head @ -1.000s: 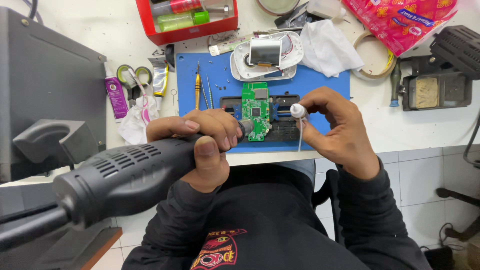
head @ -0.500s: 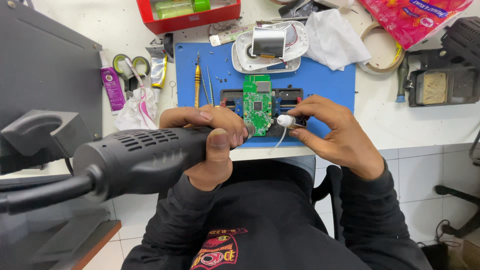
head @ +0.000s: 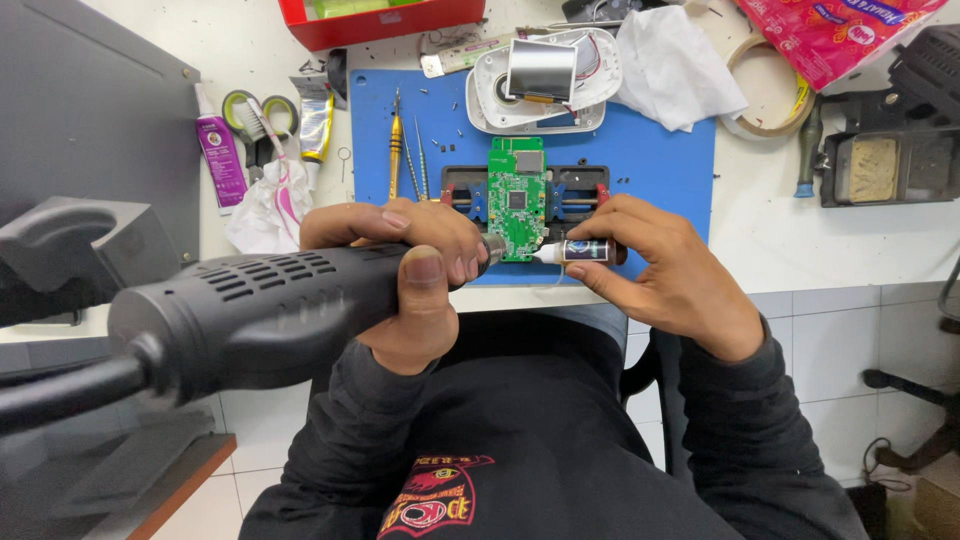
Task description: The person applies flux to a green circuit board, then uses a hot air gun and tweezers to remove small components and place them on the workbench. The person repeats the flux application and heating process on different areas of the board while manipulating components with tweezers.
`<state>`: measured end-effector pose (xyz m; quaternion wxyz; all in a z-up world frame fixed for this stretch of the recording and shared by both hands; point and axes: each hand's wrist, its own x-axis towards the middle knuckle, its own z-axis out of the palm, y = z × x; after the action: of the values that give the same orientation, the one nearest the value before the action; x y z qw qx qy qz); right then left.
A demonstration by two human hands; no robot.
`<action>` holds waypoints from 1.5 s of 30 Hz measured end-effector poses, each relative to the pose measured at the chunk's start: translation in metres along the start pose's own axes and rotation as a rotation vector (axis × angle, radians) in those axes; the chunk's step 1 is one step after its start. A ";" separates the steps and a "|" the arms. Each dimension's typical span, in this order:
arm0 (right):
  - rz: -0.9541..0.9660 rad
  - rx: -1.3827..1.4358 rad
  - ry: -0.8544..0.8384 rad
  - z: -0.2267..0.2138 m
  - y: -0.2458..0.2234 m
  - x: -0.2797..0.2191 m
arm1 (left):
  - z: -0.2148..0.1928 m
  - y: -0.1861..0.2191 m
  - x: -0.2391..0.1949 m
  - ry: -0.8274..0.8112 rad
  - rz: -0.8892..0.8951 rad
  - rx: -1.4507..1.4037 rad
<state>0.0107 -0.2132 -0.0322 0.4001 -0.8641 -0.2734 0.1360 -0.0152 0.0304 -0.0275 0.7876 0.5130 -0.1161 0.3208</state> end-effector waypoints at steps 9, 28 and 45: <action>-0.069 -0.027 0.042 0.015 -0.001 0.008 | -0.003 0.004 0.001 -0.033 -0.046 0.010; -0.080 -0.075 0.043 0.020 0.001 0.010 | -0.007 0.008 -0.004 -0.094 -0.175 0.074; -0.106 -0.095 0.050 0.022 0.004 0.011 | -0.009 0.008 -0.003 -0.092 -0.163 0.043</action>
<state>0.0112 -0.1950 -0.0494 0.3721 -0.8695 -0.3149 0.0798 -0.0237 0.0395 -0.0271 0.7939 0.5517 -0.1031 0.2340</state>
